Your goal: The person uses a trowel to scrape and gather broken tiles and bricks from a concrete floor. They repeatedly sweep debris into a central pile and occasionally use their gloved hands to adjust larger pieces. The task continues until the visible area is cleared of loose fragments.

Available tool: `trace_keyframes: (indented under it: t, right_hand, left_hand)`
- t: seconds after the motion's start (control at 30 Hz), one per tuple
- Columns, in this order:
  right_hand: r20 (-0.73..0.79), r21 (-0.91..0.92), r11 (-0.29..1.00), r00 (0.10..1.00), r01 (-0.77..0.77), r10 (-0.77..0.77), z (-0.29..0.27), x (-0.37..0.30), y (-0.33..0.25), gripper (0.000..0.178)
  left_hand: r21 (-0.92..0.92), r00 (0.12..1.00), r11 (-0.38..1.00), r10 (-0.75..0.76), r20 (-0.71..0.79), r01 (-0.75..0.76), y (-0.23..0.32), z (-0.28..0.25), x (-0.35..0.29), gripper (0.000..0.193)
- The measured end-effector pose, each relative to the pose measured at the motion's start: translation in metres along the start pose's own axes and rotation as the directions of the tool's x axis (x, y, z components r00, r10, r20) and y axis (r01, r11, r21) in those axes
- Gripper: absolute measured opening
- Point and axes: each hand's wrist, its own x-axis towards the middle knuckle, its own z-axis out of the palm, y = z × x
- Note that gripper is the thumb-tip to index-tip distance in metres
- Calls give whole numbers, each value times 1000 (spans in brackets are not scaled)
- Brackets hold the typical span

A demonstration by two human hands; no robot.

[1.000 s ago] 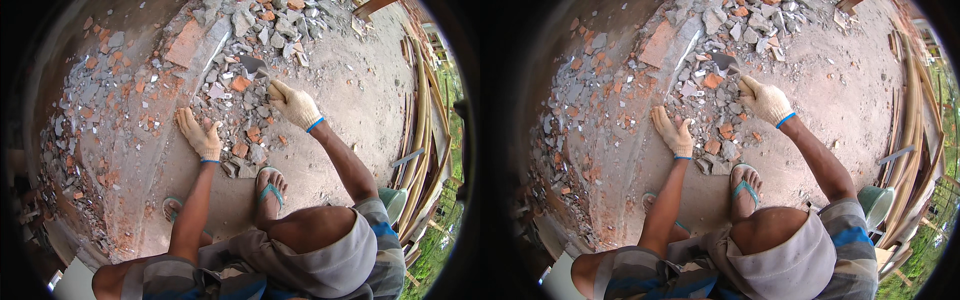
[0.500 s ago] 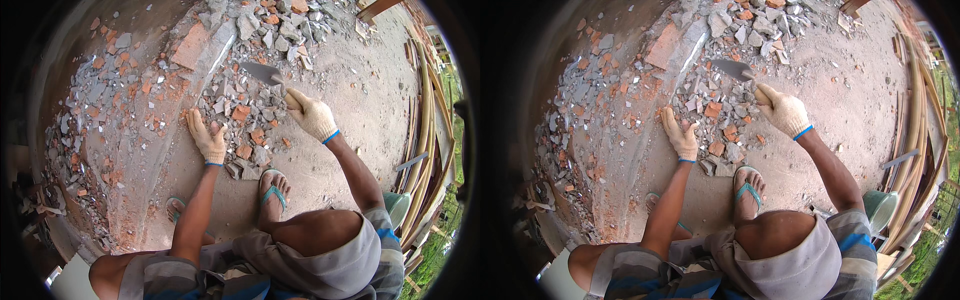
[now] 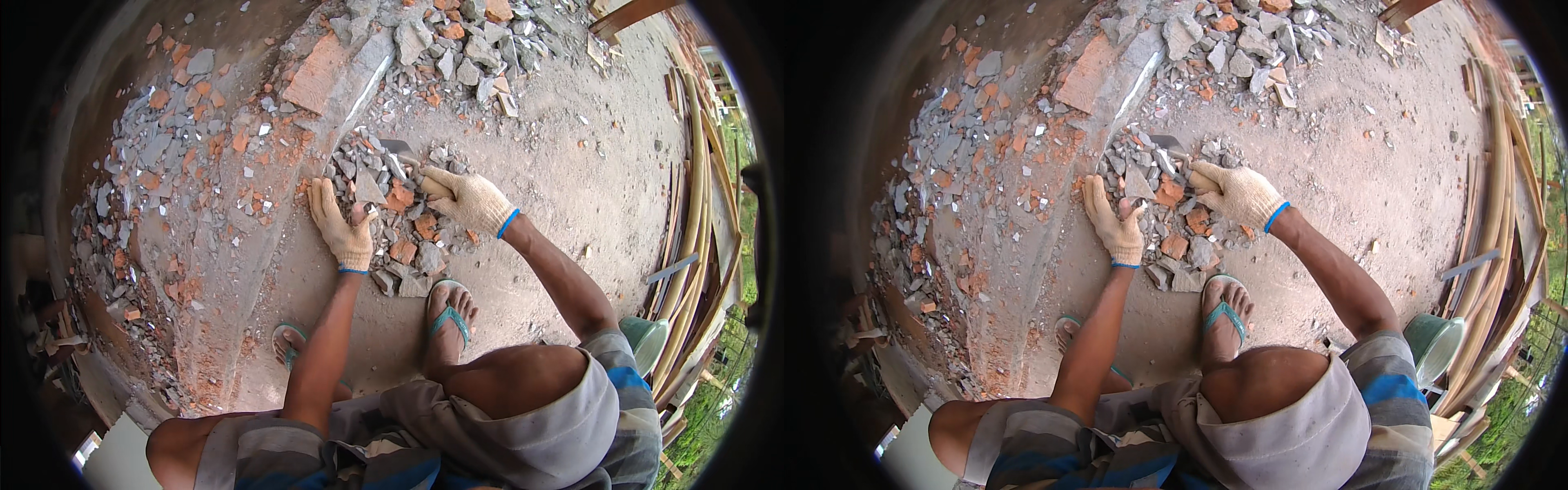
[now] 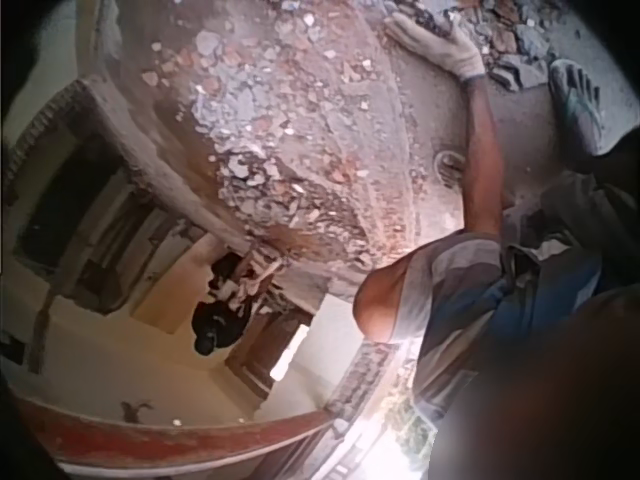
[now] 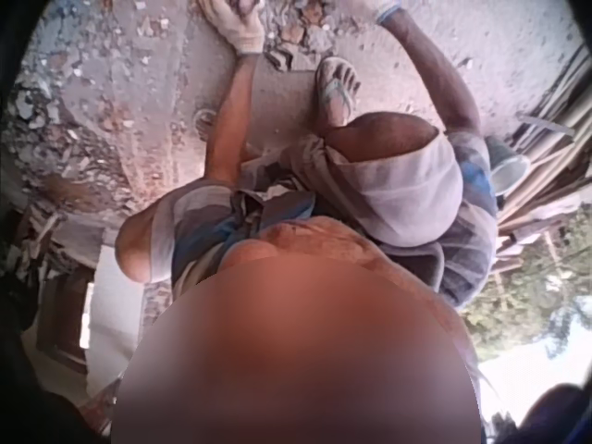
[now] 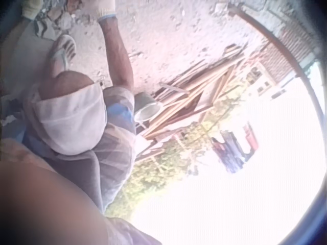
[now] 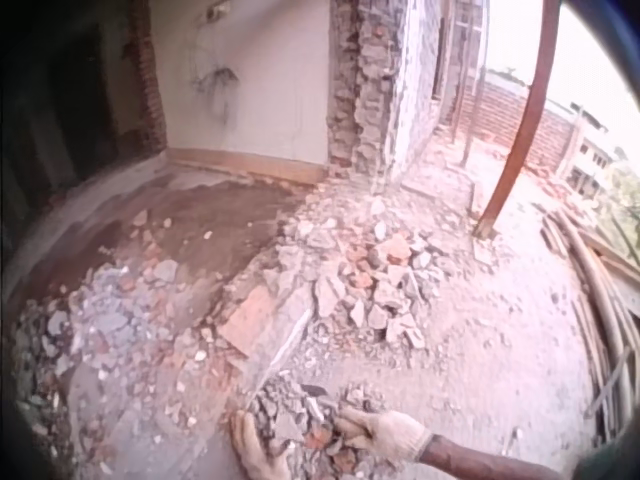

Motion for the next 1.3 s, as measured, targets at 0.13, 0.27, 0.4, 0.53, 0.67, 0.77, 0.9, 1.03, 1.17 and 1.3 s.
trace_keyframes:
  t: [0.13,0.27,0.4,0.53,0.67,0.77,0.9,1.03,1.17,1.3]
  right_hand:
    - [-54,98,981,985,167,-162,18,-11,-6,66]
    - [111,373,927,994,-38,-4,41,-28,-18,65]
    - [174,410,890,975,-202,141,53,-50,-34,65]
    - [217,609,746,961,-271,172,57,-73,-55,64]
    - [217,579,748,946,-324,242,52,-84,-80,59]
    - [284,535,724,900,-436,332,38,-84,-100,65]
    - [191,496,806,946,-324,262,7,-71,-135,66]
    - [187,432,892,981,-132,55,-42,-20,-188,59]
    - [182,393,892,932,224,-315,-71,109,-293,45]
    - [-45,284,865,907,414,-419,-87,155,-337,46]
  left_hand:
    - [39,999,998,49,1,-49,5,-2,-4,86]
    - [-282,978,937,-207,25,205,19,-4,-10,75]
    - [-331,960,902,-253,117,278,27,-11,-14,55]
    - [-389,950,867,-296,104,313,37,-16,-19,53]
    - [-516,877,720,-458,147,463,51,-13,-21,59]
    - [-564,809,626,-572,135,538,61,-13,-12,47]
    - [-771,756,417,-643,125,482,73,-24,17,49]
    - [-851,816,468,-572,-85,239,75,-62,92,52]
    - [-640,857,737,-458,-234,219,31,-184,258,93]
    - [275,715,892,-72,-696,358,11,-294,359,114]
